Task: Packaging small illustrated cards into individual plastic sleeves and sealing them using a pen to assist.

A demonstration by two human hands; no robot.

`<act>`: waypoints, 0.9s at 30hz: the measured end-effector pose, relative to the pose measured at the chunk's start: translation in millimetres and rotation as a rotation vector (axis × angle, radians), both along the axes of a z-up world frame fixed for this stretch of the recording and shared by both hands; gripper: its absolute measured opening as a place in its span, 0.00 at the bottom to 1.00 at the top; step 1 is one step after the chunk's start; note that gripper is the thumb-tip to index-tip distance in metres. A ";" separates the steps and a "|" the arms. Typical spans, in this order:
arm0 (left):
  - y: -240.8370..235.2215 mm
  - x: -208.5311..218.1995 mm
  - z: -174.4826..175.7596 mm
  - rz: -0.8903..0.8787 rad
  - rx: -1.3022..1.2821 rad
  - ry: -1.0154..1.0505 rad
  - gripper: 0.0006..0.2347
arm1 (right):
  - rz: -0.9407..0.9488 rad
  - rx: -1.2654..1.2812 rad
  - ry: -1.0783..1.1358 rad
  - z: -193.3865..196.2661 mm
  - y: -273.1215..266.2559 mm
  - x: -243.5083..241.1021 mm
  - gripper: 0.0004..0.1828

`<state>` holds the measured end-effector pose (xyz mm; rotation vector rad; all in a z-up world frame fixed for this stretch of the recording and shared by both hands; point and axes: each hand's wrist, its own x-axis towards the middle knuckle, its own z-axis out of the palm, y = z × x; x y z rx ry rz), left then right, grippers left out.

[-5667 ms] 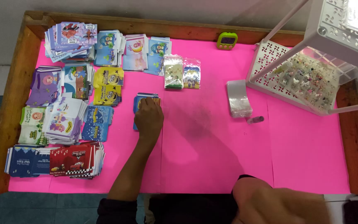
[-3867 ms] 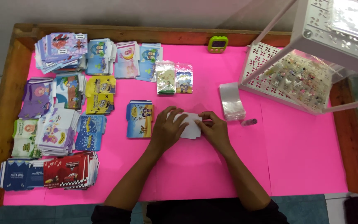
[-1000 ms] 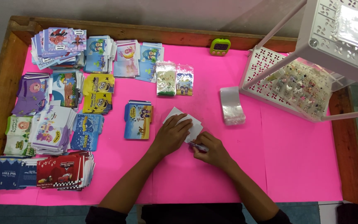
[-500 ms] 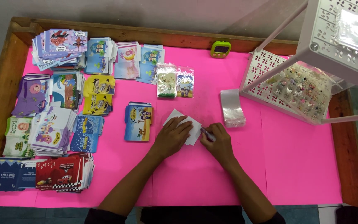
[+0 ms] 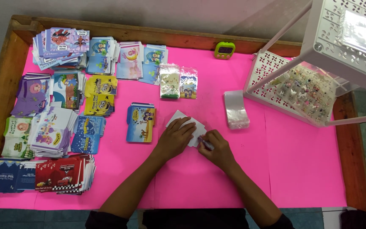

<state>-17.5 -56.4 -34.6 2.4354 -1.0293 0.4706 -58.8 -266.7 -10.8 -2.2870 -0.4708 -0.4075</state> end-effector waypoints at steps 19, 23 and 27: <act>-1.3 -2.2 2.1 0.019 0.033 -0.056 0.09 | -0.132 -0.007 0.001 -12.6 -13.4 14.7 0.08; -3.8 -3.7 -5.5 0.026 0.019 -0.049 0.09 | -0.099 -0.035 -0.010 -4.5 -7.2 8.4 0.07; -4.4 -3.3 -8.4 0.022 0.009 -0.066 0.10 | 0.083 0.048 0.032 3.0 2.9 -1.8 0.08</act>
